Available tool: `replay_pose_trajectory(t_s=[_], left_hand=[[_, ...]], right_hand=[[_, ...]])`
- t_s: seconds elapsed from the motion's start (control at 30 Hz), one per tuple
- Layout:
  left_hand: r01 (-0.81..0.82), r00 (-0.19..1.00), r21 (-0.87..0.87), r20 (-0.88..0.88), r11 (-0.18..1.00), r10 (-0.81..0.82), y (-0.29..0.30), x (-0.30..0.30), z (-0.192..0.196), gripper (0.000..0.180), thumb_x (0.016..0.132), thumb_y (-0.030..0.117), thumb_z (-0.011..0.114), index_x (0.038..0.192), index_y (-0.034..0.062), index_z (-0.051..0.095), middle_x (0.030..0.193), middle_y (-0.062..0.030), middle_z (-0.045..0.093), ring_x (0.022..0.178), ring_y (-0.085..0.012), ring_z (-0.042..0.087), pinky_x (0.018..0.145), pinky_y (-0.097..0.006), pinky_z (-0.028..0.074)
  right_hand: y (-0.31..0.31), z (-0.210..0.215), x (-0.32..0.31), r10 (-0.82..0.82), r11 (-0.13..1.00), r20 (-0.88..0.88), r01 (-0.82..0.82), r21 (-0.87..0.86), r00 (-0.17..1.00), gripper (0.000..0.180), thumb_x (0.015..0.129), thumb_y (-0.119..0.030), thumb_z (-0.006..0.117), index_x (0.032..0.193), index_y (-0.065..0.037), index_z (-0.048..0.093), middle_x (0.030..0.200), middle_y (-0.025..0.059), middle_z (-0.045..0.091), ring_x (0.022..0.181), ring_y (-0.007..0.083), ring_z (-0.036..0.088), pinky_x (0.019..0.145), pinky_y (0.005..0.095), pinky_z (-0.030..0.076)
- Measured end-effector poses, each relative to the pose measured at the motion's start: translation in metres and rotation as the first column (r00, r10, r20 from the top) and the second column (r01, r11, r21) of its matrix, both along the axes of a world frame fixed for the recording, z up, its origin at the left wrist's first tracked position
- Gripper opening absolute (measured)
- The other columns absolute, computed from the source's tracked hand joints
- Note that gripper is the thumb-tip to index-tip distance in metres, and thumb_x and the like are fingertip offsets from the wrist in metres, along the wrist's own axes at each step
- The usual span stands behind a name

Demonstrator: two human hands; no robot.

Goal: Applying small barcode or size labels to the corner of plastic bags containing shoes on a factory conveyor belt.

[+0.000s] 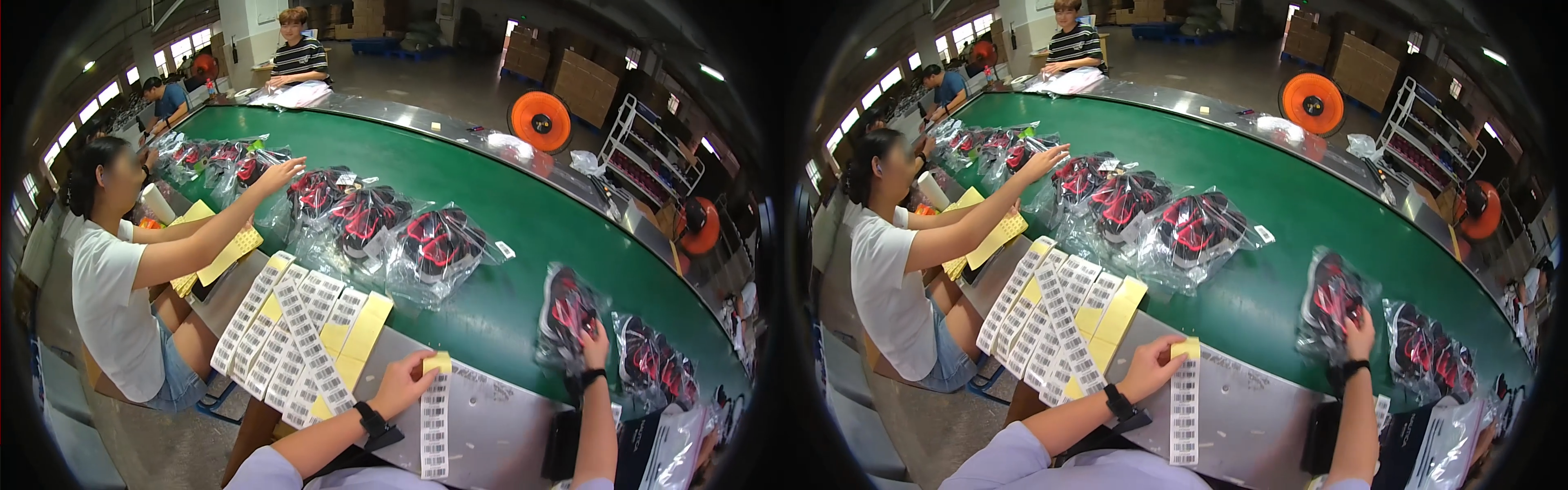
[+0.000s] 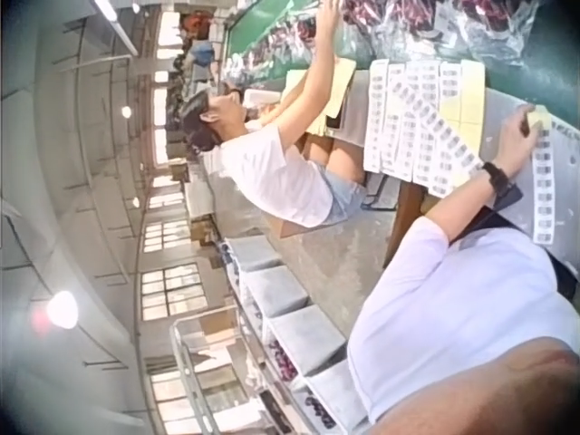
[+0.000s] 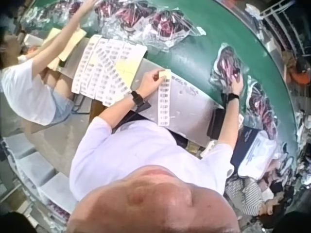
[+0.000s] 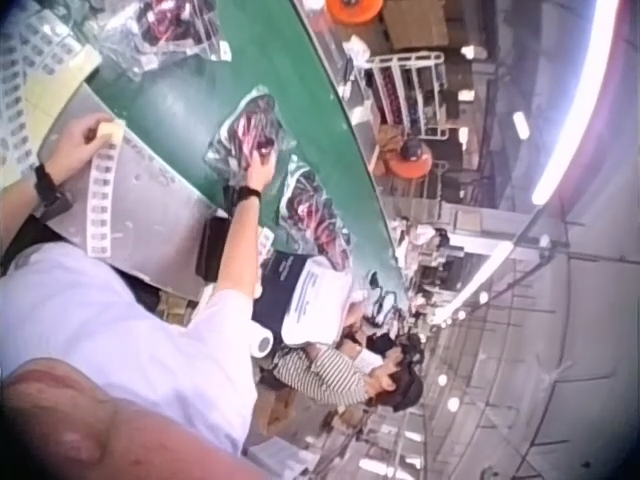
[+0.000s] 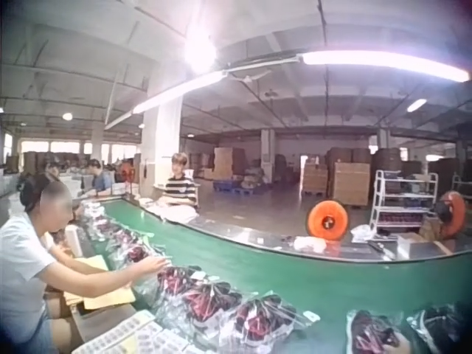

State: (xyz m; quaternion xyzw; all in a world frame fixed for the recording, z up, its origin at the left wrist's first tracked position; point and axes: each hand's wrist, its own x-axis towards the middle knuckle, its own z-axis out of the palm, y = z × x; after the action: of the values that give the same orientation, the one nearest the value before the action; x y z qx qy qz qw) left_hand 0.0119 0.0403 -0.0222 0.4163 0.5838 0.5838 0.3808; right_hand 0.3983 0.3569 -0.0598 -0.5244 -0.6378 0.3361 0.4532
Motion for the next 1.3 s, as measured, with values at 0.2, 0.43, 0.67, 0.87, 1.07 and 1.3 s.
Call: replay_pose_trajectory(t_s=[0.2,0.43,0.67,0.87,1.07,1.3], left_hand=[[-0.008,0.983,-0.028,0.181,1.0,0.013,0.002,-0.011,0.003,0.035,0.089,0.005,0.061,0.123,-0.0045,0.054,0.102,-0.0126,0.069,0.09,-0.0129,0.066,0.076,-0.025,0.052],[0.023,0.996,0.076,0.081,0.997,-0.029,-0.038,0.002,0.096,0.028,0.089,-0.003,0.059,0.117,-0.0031,0.059,0.098,-0.0065,0.066,0.087,-0.0077,0.061,0.073,-0.019,0.047],[0.089,0.996,-0.061,0.016,0.994,-0.088,-0.047,0.023,0.099,0.022,0.087,-0.002,0.065,0.109,-0.0033,0.064,0.094,-0.0056,0.068,0.083,-0.0073,0.063,0.072,-0.02,0.049],[0.097,0.989,-0.074,-0.103,0.992,-0.105,-0.035,0.035,0.103,0.017,0.086,-0.001,0.066,0.103,-0.0027,0.067,0.086,-0.0057,0.069,0.078,-0.0052,0.062,0.065,-0.02,0.049],[0.079,0.963,-0.103,-0.251,0.992,-0.103,-0.053,0.011,0.093,0.019,0.086,0.001,0.065,0.105,-0.0013,0.066,0.084,-0.0061,0.069,0.073,-0.0064,0.062,0.061,-0.021,0.048],[0.174,0.955,-0.012,-0.243,0.985,-0.171,-0.04,0.013,0.08,0.022,0.086,0.009,0.065,0.106,-0.0002,0.064,0.084,-0.0138,0.068,0.069,-0.0208,0.065,0.064,-0.03,0.051]], right_hand=[[-0.096,0.075,-0.174,0.179,0.983,-0.146,-0.184,-0.026,0.973,0.051,0.089,-0.021,0.065,0.134,-0.005,0.047,0.119,0.0092,0.06,0.101,0.0201,0.058,0.085,0.03,0.044],[-0.261,0.127,-0.221,0.728,0.66,-0.129,-0.739,-0.137,0.674,0.022,0.082,-0.016,0.07,0.078,0.004,0.063,0.068,0.0107,0.06,0.062,0.0149,0.055,0.059,0.0294,0.045],[-0.286,0.122,-0.2,0.531,0.837,-0.205,-0.547,-0.025,0.822,0.013,0.082,-0.009,0.069,0.086,0.002,0.065,0.076,0.0101,0.06,0.069,0.0184,0.061,0.062,0.0301,0.047],[-0.265,0.134,-0.188,0.54,0.82,-0.031,-0.517,0.243,0.841,0.011,0.076,-0.002,0.071,0.085,0.001,0.066,0.09,0.0104,0.062,0.083,0.02,0.06,0.07,0.0311,0.048],[-0.274,0.13,-0.215,0.561,0.813,-0.044,-0.54,0.215,0.827,0.01,0.074,0.001,0.07,0.081,0.001,0.063,0.085,0.0113,0.059,0.079,0.0271,0.058,0.07,0.0345,0.046],[-0.282,0.121,-0.214,0.438,0.789,0.212,-0.486,0.376,0.874,0.013,0.071,0.009,0.066,0.077,0.001,0.058,0.082,0.0117,0.055,0.079,0.0307,0.054,0.072,0.0367,0.044]])
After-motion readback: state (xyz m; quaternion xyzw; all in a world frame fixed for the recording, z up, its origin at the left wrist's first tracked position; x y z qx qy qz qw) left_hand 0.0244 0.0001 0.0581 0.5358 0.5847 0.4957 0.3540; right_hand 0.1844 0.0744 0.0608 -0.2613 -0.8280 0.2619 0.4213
